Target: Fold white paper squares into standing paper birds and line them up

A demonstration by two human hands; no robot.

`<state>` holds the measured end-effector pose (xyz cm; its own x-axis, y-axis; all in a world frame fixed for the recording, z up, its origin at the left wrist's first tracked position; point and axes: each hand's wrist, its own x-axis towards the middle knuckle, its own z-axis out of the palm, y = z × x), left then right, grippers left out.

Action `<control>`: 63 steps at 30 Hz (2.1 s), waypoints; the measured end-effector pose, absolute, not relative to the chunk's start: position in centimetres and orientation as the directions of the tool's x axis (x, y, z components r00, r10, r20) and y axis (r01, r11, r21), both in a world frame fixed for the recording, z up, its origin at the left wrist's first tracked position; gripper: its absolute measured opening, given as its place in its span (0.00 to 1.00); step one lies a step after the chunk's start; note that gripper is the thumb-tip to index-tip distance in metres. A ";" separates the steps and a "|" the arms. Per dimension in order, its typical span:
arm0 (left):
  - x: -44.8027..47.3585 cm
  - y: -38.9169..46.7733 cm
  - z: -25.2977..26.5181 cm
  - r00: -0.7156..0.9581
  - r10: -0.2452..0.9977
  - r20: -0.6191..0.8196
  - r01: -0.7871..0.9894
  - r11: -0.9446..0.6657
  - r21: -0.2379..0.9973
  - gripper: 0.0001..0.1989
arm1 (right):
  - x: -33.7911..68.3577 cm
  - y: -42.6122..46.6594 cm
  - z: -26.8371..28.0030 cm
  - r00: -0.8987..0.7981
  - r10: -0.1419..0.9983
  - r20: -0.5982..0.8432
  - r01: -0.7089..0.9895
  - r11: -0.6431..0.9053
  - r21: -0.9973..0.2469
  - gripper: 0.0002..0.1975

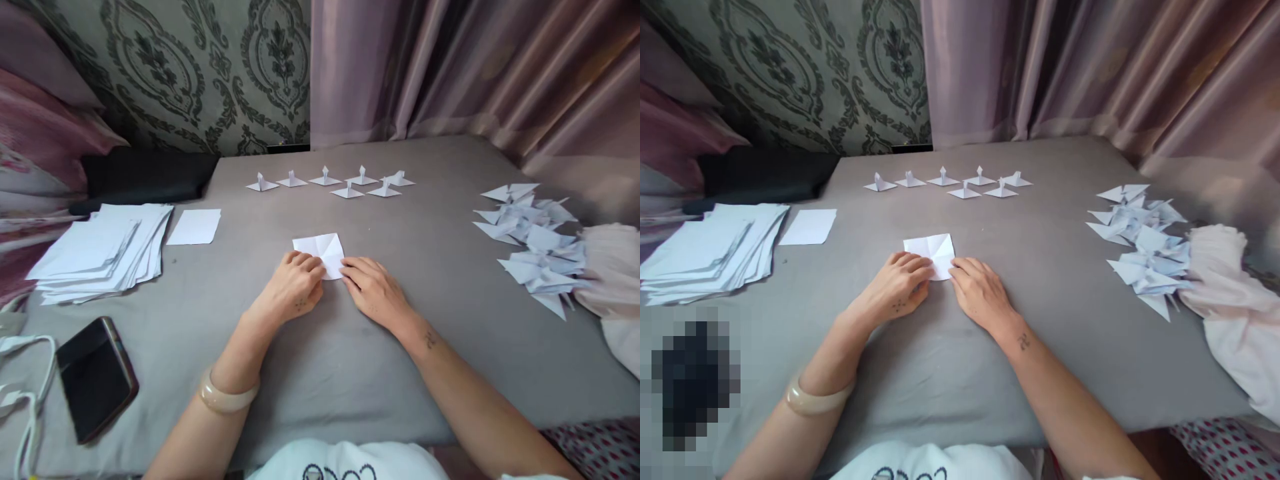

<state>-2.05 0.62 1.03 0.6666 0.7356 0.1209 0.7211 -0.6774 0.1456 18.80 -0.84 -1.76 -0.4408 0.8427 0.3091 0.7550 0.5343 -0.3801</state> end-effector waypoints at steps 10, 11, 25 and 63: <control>-2.1 0.9 0.0 0.727 0.678 0.112 0.672 -0.735 0.086 0.21 | 18.4 -1.5 -1.3 -0.442 0.851 0.282 0.800 0.517 -0.305 0.13; -2.2 1.0 0.0 0.729 0.675 0.115 0.669 -0.738 0.089 0.21 | 18.4 -1.5 -1.3 -0.439 0.852 0.286 0.801 0.515 -0.306 0.13; -3.1 2.1 -0.6 0.696 0.677 0.239 0.684 -0.727 0.067 0.18 | 18.4 -1.1 -1.5 -0.420 0.847 0.326 0.800 0.515 -0.308 0.13; -1.9 0.9 0.7 0.690 0.696 0.196 0.688 -0.716 0.120 0.13 | 18.2 -2.3 -0.5 -0.386 0.892 0.236 0.859 0.441 -0.260 0.10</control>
